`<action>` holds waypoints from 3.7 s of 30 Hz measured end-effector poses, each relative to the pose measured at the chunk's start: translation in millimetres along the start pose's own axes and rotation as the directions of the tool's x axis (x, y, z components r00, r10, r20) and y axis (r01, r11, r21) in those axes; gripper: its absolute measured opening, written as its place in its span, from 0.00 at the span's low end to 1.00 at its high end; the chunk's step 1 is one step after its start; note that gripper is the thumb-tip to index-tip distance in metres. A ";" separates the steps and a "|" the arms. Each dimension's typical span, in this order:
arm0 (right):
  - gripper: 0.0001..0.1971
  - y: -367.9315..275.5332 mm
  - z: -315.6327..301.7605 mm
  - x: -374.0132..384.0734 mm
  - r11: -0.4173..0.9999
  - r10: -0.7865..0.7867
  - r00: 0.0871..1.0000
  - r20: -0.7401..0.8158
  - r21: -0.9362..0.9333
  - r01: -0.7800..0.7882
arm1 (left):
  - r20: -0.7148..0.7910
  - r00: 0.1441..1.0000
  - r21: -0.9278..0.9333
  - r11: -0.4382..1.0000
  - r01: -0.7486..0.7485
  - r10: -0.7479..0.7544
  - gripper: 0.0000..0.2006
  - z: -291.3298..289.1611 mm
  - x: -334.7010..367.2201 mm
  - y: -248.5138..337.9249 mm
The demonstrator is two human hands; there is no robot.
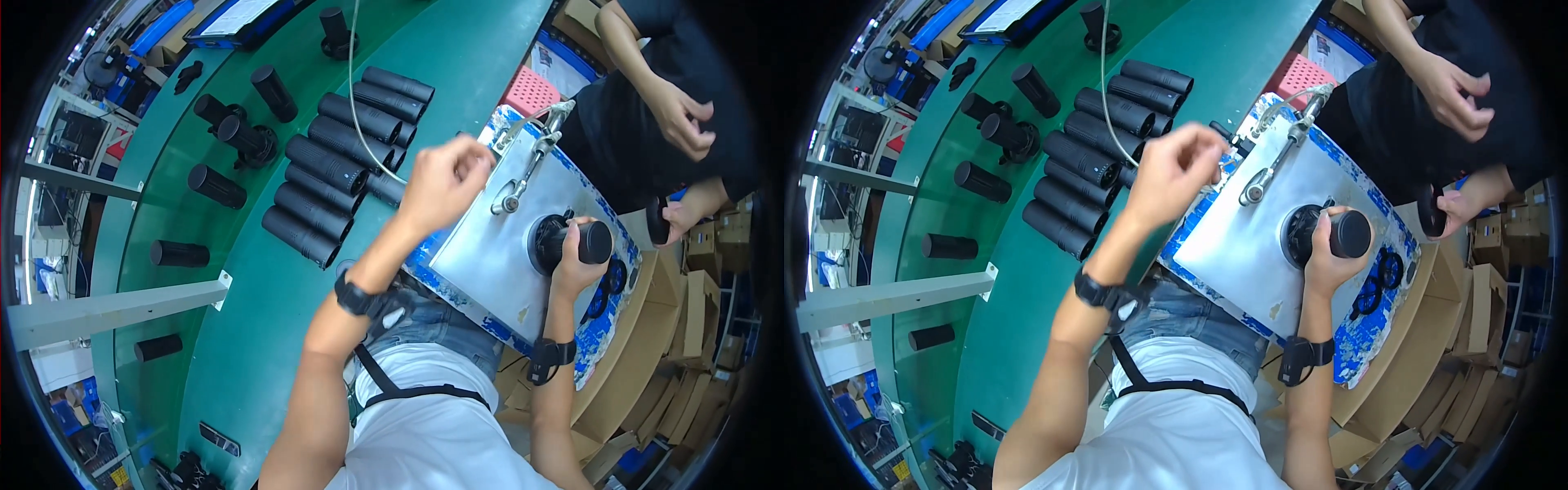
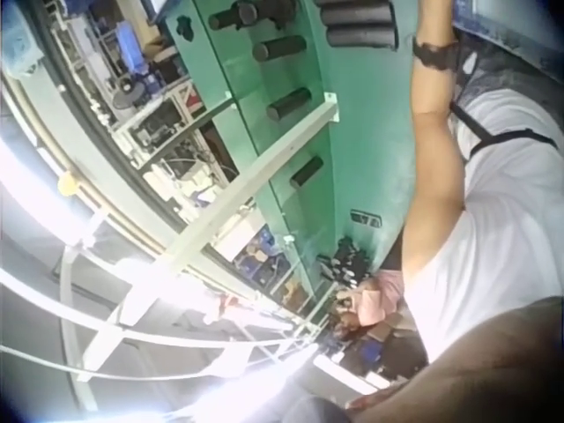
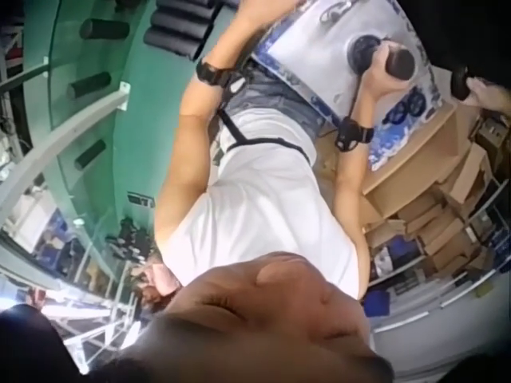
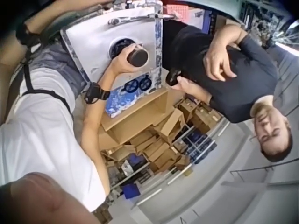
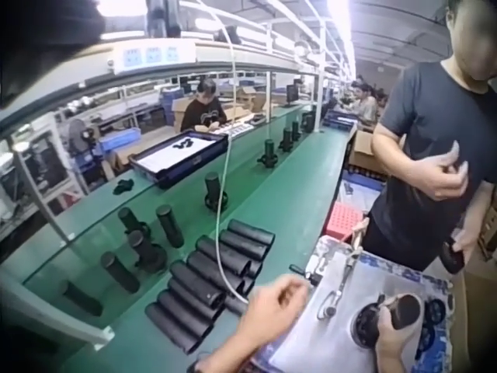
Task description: The person picks up a black cylinder from the conveyor belt, fits it into a black base, and presses the assembly into a metal fixture. They then remove the completed unit and place it back onto the green workbench.
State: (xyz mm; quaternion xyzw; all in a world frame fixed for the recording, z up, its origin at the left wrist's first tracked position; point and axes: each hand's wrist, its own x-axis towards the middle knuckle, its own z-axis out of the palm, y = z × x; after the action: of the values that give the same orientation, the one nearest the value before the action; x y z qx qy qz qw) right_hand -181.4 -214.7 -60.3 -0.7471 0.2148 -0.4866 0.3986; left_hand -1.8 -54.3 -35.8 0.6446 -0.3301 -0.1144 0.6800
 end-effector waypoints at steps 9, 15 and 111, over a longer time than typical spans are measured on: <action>0.13 8.5 -19.5 13.2 0.979 -0.031 0.957 0.290 0.203 -0.030 | 0.234 0.952 0.852 0.513 -0.104 -0.196 0.14 21.8 93.0 -65.0; 0.15 9.6 -18.1 13.5 0.977 -0.017 0.966 0.259 0.209 -0.039 | 0.217 0.808 0.907 0.419 0.040 -0.548 0.17 25.2 90.9 -65.3; 0.24 -70.1 -44.3 -67.9 0.800 -0.018 0.652 0.758 0.402 -0.446 | 0.979 0.182 0.023 0.835 -0.550 0.092 0.20 -4.3 -26.6 169.5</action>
State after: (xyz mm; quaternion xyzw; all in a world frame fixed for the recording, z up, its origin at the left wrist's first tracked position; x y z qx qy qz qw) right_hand -255.4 -142.3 -32.4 -0.6943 -0.0226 -0.1343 0.7066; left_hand -65.1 -11.1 117.8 0.4692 -0.8162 -0.2641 0.2097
